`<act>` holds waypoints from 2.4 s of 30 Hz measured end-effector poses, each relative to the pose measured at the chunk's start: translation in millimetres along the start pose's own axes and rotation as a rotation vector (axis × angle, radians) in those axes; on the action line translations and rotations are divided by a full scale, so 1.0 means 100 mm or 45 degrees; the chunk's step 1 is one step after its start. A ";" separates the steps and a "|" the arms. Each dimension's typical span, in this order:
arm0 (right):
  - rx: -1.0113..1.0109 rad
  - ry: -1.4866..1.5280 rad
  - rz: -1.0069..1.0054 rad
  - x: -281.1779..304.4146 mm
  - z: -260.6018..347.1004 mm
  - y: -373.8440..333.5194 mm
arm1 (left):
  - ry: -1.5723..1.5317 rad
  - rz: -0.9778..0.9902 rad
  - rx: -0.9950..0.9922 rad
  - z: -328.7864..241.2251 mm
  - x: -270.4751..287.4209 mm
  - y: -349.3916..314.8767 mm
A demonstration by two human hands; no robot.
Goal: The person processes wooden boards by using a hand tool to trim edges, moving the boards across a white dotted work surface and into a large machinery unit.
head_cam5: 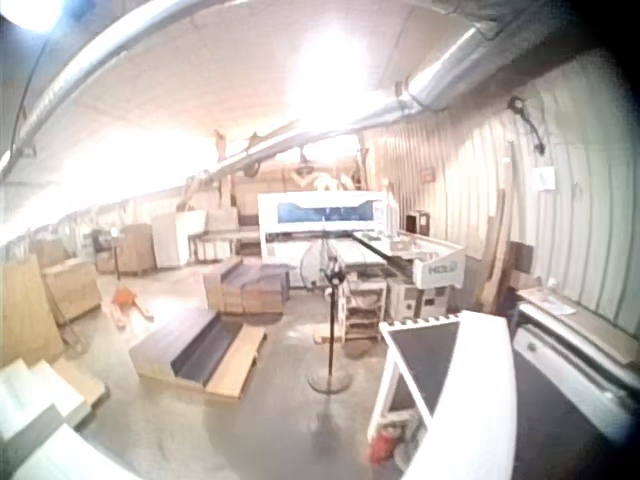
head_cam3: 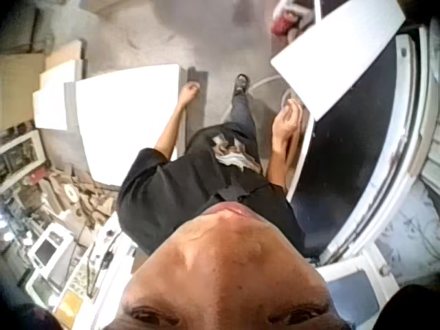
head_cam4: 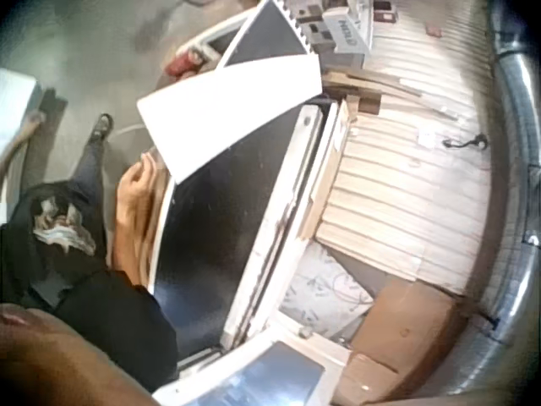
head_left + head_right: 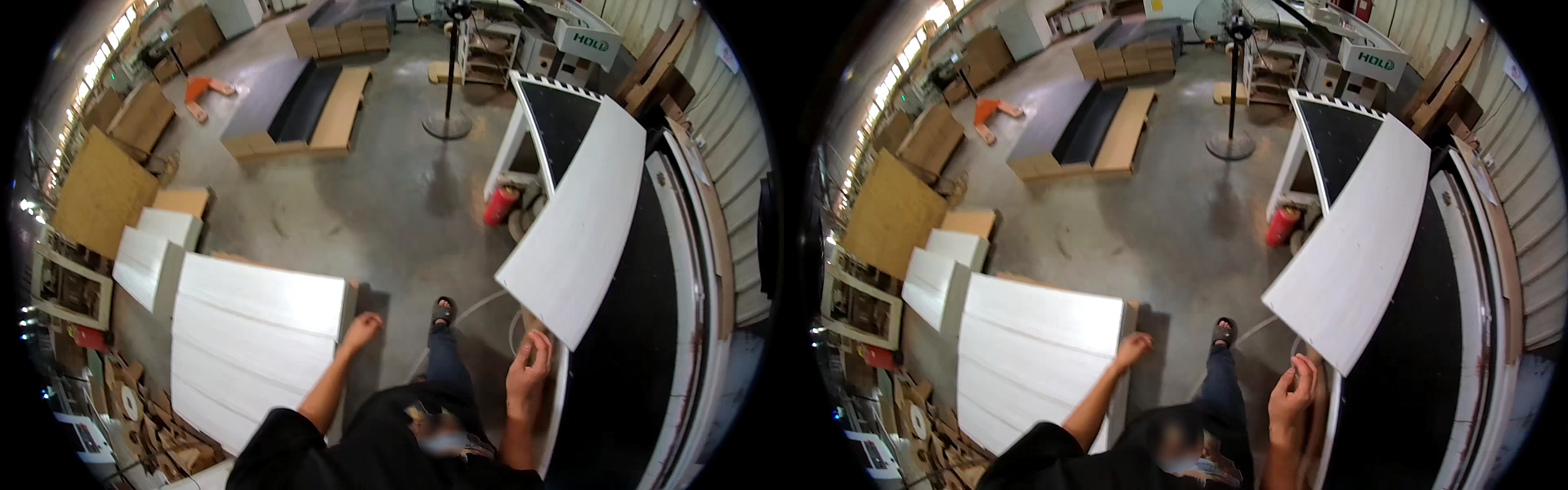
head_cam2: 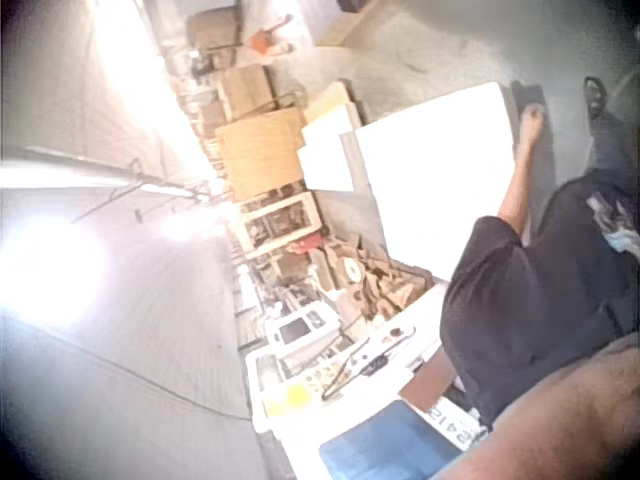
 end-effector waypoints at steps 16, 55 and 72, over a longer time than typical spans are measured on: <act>0.178 0.696 0.401 -2.94 0.14 3.33 | 0.113 -0.194 0.747 -0.23 1.41 1.67; -0.741 0.520 1.239 -11.75 -3.72 7.23 | 0.005 -0.059 0.419 -5.07 4.57 10.38; -1.168 0.466 1.092 -13.52 -3.83 10.16 | 0.097 0.117 0.910 -6.02 5.24 13.51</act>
Point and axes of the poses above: each hand's wrist, its own y-axis towards the middle knuckle, its own x-axis out of the back of the hand, z = x × y, the point moved 7 cm from there along y, towards the middle knuckle, and after that the axes turned 13 degrees about x, right-handed, at the moved point
